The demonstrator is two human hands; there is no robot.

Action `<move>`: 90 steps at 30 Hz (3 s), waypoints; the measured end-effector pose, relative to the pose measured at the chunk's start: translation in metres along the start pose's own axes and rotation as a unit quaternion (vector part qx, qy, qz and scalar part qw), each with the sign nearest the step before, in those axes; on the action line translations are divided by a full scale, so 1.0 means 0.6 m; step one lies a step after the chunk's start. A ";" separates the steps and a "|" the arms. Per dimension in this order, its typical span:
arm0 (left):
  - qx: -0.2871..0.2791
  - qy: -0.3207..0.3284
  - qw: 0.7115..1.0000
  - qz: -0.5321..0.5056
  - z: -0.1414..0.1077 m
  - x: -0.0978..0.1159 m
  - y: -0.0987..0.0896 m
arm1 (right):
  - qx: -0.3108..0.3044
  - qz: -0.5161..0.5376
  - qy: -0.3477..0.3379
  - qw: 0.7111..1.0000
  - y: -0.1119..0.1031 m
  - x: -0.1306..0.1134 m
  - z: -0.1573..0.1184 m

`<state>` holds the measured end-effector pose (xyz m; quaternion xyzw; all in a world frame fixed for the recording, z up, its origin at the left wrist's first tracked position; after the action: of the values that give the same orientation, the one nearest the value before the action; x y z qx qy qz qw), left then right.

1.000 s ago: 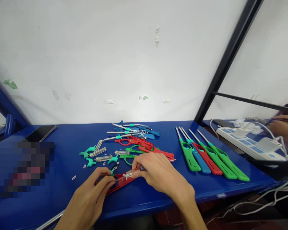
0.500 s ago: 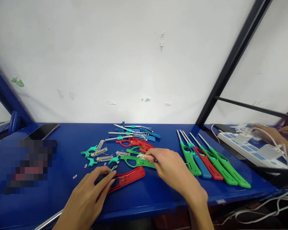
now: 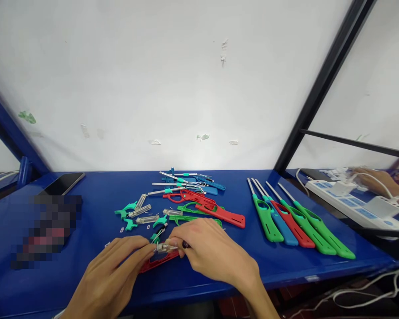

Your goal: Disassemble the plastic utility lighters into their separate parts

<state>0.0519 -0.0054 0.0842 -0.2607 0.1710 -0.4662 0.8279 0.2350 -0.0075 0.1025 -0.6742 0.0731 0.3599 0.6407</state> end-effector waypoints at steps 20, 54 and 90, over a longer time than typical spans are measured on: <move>-0.142 -0.192 0.964 0.115 -0.034 -0.098 0.006 | 0.180 -0.070 0.083 0.978 -0.002 0.045 0.039; -0.160 -0.192 0.967 0.054 0.122 -0.077 0.073 | 0.062 -0.101 0.121 0.985 -0.016 0.072 -0.003; -0.053 -0.100 0.991 0.067 -0.033 0.036 0.015 | 0.202 -0.065 0.217 0.953 -0.130 0.112 -0.126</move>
<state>0.0583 -0.0255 0.0622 -0.3374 0.1291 -0.3716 0.8552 0.3575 -0.0390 0.1209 -0.5955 0.2381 0.1402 0.7543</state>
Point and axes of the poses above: each hand's wrist, its own z-axis towards the middle knuckle, its own y-axis out of the palm, x = y × z, the point moved 6 cm from there along z, towards the middle knuckle, and after that the axes turned 4 degrees about z, right-handed, at the moved point
